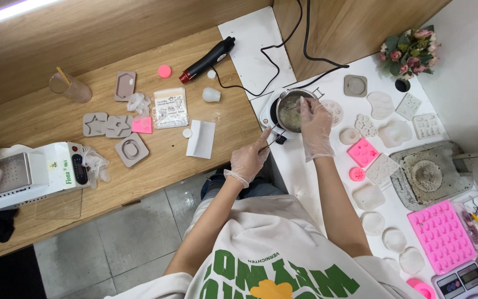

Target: Stirring and heating wax in a small pot using a heat gun and a heating plate.

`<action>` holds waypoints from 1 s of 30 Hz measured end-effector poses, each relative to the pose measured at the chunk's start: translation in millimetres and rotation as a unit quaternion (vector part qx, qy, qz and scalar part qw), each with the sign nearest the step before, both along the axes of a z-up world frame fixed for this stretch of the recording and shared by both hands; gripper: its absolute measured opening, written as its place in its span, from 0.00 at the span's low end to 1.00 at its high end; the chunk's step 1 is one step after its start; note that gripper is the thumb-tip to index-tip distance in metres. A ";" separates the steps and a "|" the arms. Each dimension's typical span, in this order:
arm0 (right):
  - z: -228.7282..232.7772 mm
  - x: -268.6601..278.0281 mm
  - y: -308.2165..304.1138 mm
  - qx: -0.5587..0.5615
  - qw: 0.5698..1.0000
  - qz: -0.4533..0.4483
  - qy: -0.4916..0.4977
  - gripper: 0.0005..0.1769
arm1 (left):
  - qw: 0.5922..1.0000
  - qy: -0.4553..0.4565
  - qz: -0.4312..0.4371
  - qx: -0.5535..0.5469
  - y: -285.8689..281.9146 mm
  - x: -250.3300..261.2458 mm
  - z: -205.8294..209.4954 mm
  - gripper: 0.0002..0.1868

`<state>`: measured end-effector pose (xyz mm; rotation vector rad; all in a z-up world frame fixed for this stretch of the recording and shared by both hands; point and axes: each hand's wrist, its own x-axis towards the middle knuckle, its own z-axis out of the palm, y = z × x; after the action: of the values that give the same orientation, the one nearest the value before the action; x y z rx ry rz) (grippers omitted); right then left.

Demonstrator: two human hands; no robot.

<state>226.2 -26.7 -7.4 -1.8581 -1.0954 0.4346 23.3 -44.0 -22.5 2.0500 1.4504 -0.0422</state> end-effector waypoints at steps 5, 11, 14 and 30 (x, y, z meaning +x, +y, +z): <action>16.9 -2.8 -0.2 0.013 0.999 -0.027 0.015 0.09 | 1.000 -0.002 0.003 0.006 -1.3 1.2 -5.5 0.35; 4.0 5.0 3.6 -0.043 0.999 -0.018 -0.004 0.09 | 1.000 -0.011 0.002 0.000 -0.5 -1.2 1.9 0.34; 17.6 -1.6 3.6 -0.038 0.998 -0.028 0.041 0.08 | 1.000 -0.011 0.005 -0.005 -0.5 -0.3 -2.4 0.34; 22.8 -7.1 -4.9 -0.091 0.996 -0.004 0.007 0.10 | 0.999 -0.029 0.004 -0.029 -0.5 -2.4 8.5 0.34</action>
<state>219.2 -31.6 15.3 -2.0137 -1.0695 0.5570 21.0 -44.5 -14.1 1.9825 1.4076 -0.0214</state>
